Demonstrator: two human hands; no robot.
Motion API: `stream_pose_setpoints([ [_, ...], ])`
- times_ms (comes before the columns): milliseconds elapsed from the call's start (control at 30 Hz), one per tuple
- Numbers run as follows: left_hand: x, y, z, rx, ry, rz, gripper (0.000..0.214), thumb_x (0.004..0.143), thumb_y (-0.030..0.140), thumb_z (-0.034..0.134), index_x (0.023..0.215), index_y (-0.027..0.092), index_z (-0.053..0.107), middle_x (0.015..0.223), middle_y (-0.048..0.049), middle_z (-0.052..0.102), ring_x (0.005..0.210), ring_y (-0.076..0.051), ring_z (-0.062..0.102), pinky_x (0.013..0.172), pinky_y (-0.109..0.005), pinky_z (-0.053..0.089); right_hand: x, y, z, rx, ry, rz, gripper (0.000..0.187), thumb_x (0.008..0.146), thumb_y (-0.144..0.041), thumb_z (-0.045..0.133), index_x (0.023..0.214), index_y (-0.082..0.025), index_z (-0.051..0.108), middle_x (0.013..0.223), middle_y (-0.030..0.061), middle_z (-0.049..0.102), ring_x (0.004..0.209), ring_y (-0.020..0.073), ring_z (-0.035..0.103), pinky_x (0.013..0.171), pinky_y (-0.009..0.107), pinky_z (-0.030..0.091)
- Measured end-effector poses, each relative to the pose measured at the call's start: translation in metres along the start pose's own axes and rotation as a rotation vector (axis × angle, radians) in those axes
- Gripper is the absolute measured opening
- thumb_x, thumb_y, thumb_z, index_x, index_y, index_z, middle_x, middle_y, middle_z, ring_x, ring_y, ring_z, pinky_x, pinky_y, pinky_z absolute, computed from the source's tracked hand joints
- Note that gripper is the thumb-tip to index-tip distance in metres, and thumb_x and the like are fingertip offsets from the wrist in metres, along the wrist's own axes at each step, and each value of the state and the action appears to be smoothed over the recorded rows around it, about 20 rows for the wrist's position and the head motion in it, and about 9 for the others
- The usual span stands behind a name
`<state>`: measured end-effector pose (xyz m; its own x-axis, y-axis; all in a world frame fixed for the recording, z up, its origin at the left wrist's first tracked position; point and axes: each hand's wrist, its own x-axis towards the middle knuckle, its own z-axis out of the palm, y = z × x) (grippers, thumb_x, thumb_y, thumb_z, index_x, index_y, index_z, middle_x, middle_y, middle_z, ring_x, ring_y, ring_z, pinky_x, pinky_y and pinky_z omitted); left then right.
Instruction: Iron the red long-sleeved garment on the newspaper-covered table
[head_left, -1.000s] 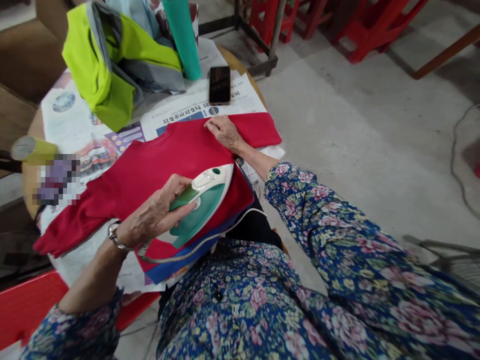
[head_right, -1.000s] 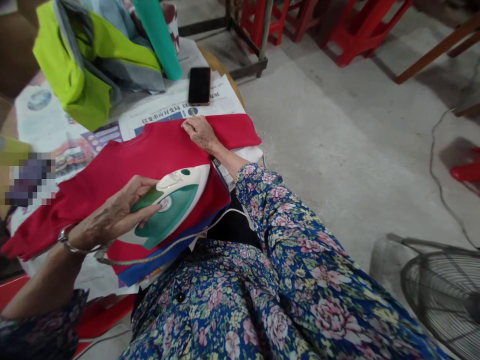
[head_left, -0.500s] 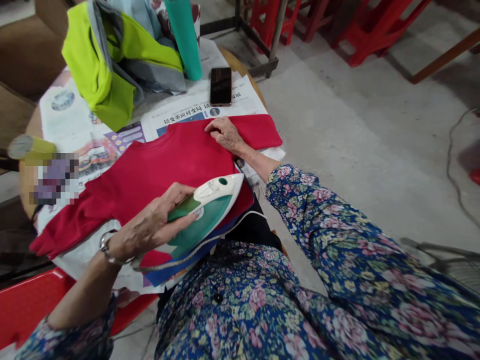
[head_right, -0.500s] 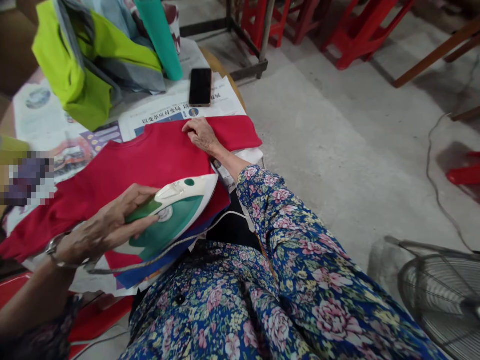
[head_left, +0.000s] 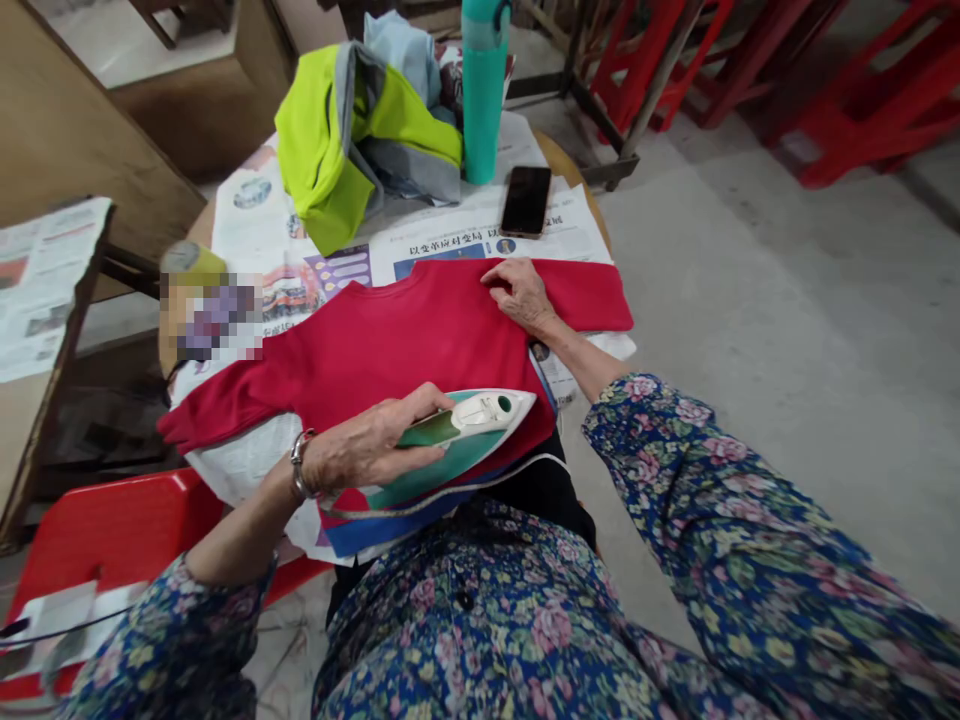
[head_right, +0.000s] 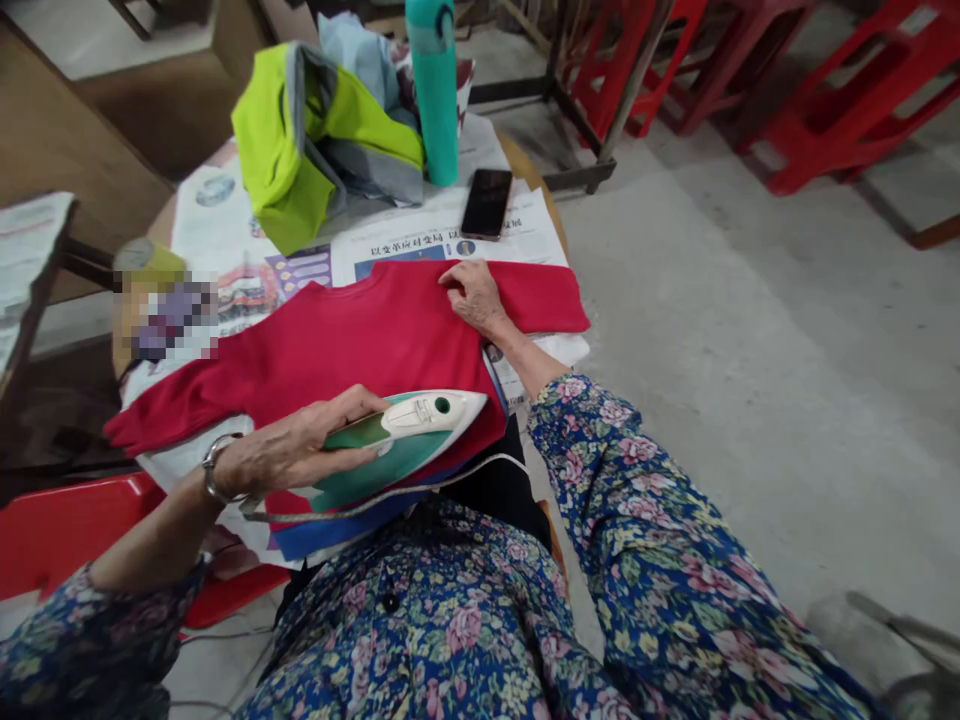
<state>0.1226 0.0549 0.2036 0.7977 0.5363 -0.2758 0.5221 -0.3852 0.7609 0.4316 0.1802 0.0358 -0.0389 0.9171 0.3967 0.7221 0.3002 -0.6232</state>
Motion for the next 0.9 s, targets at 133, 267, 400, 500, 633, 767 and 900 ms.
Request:
stream_pose_setpoints([
  [133, 0.005, -0.003, -0.010, -0.066, 0.124, -0.075, 0.029, 0.097, 0.047, 0.064, 0.116, 0.026, 0.057, 0.095, 0.0009, 0.069, 0.067, -0.015, 0.065, 0.060, -0.028, 0.050, 0.000, 0.000, 0.001, 0.013, 0.033, 0.043, 0.039, 0.083, -0.008, 0.053, 0.102, -0.029, 0.079, 0.114, 0.0093, 0.083, 0.122, 0.0360, 0.070, 0.119, 0.061, 0.049],
  [267, 0.027, -0.007, -0.022, -0.188, 0.247, -0.098, 0.030, 0.095, 0.043, 0.069, 0.111, 0.025, 0.052, 0.086, 0.0047, 0.062, 0.053, -0.010, 0.056, 0.050, -0.025, 0.043, -0.001, -0.002, 0.001, 0.041, 0.090, 0.098, 0.043, 0.083, -0.006, 0.048, 0.105, -0.028, 0.078, 0.114, 0.0102, 0.084, 0.119, 0.0338, 0.073, 0.115, 0.055, 0.054],
  [400, 0.051, -0.009, -0.032, -0.301, 0.285, -0.059, 0.032, 0.092, 0.040, 0.075, 0.108, 0.025, 0.052, 0.069, 0.0091, 0.058, 0.050, -0.011, 0.056, 0.051, -0.024, 0.044, -0.002, -0.001, 0.004, 0.063, 0.143, 0.137, 0.043, 0.086, -0.009, 0.050, 0.113, -0.027, 0.078, 0.112, 0.0116, 0.085, 0.115, 0.0342, 0.075, 0.114, 0.055, 0.055],
  [500, 0.060, -0.010, -0.037, -0.390, 0.269, -0.004, 0.033, 0.092, 0.039, 0.078, 0.105, 0.025, 0.051, 0.063, 0.0097, 0.061, 0.048, -0.011, 0.056, 0.050, -0.024, 0.045, -0.001, 0.002, 0.008, 0.125, 0.178, 0.147, 0.041, 0.088, -0.010, 0.049, 0.112, -0.025, 0.078, 0.110, 0.0115, 0.086, 0.113, 0.0331, 0.077, 0.114, 0.054, 0.056],
  [633, 0.061, -0.020, -0.044, -0.423, 0.292, -0.014, 0.035, 0.089, 0.036, 0.083, 0.106, 0.026, 0.055, 0.062, 0.0083, 0.063, 0.045, -0.013, 0.058, 0.045, -0.025, 0.043, 0.001, 0.006, 0.011, 0.216, 0.219, 0.151, 0.042, 0.088, -0.011, 0.047, 0.113, -0.025, 0.077, 0.107, 0.0087, 0.086, 0.109, 0.0302, 0.078, 0.112, 0.051, 0.057],
  [767, 0.070, -0.033, -0.049, -0.425, 0.417, -0.090, 0.030, 0.090, 0.029, 0.080, 0.104, 0.028, 0.054, 0.060, 0.0076, 0.062, 0.041, -0.015, 0.057, 0.042, -0.026, 0.041, 0.002, 0.006, 0.012, 0.231, 0.213, 0.156, 0.044, 0.084, -0.008, 0.047, 0.112, -0.024, 0.076, 0.106, 0.0085, 0.086, 0.109, 0.0302, 0.078, 0.111, 0.050, 0.058],
  [900, 0.095, -0.031, -0.050, -0.415, 0.439, -0.061, 0.033, 0.087, 0.021, 0.082, 0.098, 0.027, 0.051, 0.063, 0.0072, 0.062, 0.045, -0.014, 0.058, 0.046, -0.026, 0.045, 0.003, 0.006, 0.011, 0.218, 0.210, 0.159, 0.042, 0.084, -0.006, 0.048, 0.111, -0.024, 0.074, 0.106, 0.0081, 0.085, 0.110, 0.0302, 0.077, 0.110, 0.049, 0.058],
])
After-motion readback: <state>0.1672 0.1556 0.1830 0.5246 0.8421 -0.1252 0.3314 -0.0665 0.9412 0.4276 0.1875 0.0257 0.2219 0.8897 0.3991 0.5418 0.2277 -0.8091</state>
